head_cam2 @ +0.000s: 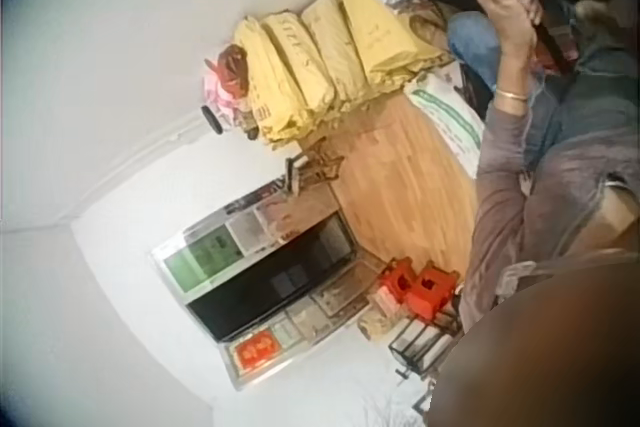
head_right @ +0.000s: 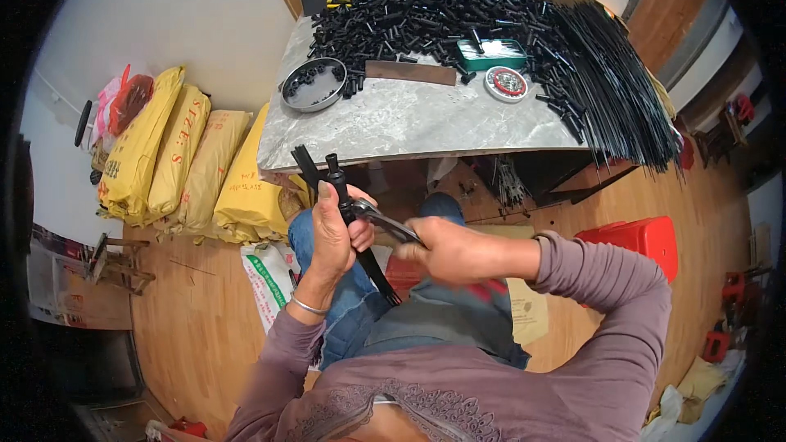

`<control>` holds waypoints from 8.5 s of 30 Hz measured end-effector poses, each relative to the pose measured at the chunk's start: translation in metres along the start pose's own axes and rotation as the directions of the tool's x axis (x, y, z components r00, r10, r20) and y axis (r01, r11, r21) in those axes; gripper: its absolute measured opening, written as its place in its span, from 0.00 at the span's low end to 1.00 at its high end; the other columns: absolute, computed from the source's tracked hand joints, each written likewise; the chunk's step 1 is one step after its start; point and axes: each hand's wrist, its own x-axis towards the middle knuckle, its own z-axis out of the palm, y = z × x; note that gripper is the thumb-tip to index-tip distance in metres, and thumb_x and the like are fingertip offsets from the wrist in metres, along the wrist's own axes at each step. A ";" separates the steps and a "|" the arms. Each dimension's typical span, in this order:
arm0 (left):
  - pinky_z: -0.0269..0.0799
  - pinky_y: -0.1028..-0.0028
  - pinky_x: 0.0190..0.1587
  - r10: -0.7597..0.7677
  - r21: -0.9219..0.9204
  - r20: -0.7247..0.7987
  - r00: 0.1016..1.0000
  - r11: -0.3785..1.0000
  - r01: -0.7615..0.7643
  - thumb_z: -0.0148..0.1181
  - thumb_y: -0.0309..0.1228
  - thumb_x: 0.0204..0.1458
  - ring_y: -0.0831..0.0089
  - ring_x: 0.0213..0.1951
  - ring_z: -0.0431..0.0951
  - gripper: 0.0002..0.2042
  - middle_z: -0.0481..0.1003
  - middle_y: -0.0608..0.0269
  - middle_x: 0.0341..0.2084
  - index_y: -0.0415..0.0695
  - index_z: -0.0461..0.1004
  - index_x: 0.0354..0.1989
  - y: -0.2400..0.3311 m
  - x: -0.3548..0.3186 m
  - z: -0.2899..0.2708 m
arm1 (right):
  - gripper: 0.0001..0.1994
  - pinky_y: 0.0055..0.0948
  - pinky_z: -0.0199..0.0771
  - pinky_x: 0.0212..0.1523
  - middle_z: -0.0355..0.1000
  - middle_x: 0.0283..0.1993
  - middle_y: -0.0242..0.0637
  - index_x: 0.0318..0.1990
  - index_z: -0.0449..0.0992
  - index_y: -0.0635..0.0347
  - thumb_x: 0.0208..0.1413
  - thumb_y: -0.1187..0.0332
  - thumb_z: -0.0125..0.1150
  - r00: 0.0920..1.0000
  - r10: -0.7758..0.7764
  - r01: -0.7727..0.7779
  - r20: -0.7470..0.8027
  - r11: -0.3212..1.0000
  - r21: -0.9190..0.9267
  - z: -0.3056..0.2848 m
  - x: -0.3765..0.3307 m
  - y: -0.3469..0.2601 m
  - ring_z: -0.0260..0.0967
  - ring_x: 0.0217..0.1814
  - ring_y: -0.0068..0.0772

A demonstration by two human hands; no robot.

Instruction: Assembling black plastic strips with connectors using pliers.

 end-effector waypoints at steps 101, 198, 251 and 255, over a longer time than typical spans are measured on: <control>0.72 0.68 0.43 -0.703 -0.421 0.178 0.688 0.578 0.699 0.43 0.56 0.59 0.64 0.35 0.76 0.28 0.75 0.56 0.34 0.39 0.72 0.43 -0.105 -0.028 -0.006 | 0.06 0.20 0.65 0.25 0.69 0.25 0.27 0.29 0.74 0.62 0.57 0.73 0.53 0.481 0.124 0.539 -0.868 0.739 0.405 0.006 0.017 0.123 0.63 0.24 0.17; 0.73 0.67 0.38 0.308 0.965 0.259 0.915 -0.049 -0.257 0.66 0.28 0.41 0.61 0.34 0.77 0.11 0.76 0.53 0.30 0.38 0.78 0.33 0.039 0.271 -0.113 | 0.08 0.21 0.70 0.32 0.74 0.28 0.32 0.33 0.74 0.64 0.57 0.67 0.60 0.862 -0.089 0.443 -0.499 0.613 0.654 -0.004 0.116 0.094 0.70 0.29 0.20; 0.71 0.75 0.36 -0.305 0.276 0.132 0.943 0.925 0.260 0.50 0.32 0.53 0.74 0.31 0.74 0.12 0.75 0.61 0.29 0.36 0.73 0.38 0.054 0.079 -0.031 | 0.09 0.18 0.68 0.30 0.72 0.27 0.28 0.33 0.74 0.62 0.57 0.65 0.59 0.922 -0.126 0.368 -0.365 0.574 0.732 0.017 0.113 0.066 0.67 0.27 0.16; 0.70 0.71 0.39 -0.298 0.081 0.126 0.946 0.954 0.290 0.52 0.34 0.53 0.72 0.34 0.73 0.12 0.74 0.61 0.31 0.37 0.72 0.37 0.045 0.078 -0.040 | 0.10 0.18 0.69 0.30 0.73 0.27 0.29 0.34 0.75 0.61 0.58 0.63 0.59 0.918 -0.163 0.381 -0.362 0.617 0.689 0.018 0.113 0.069 0.68 0.28 0.16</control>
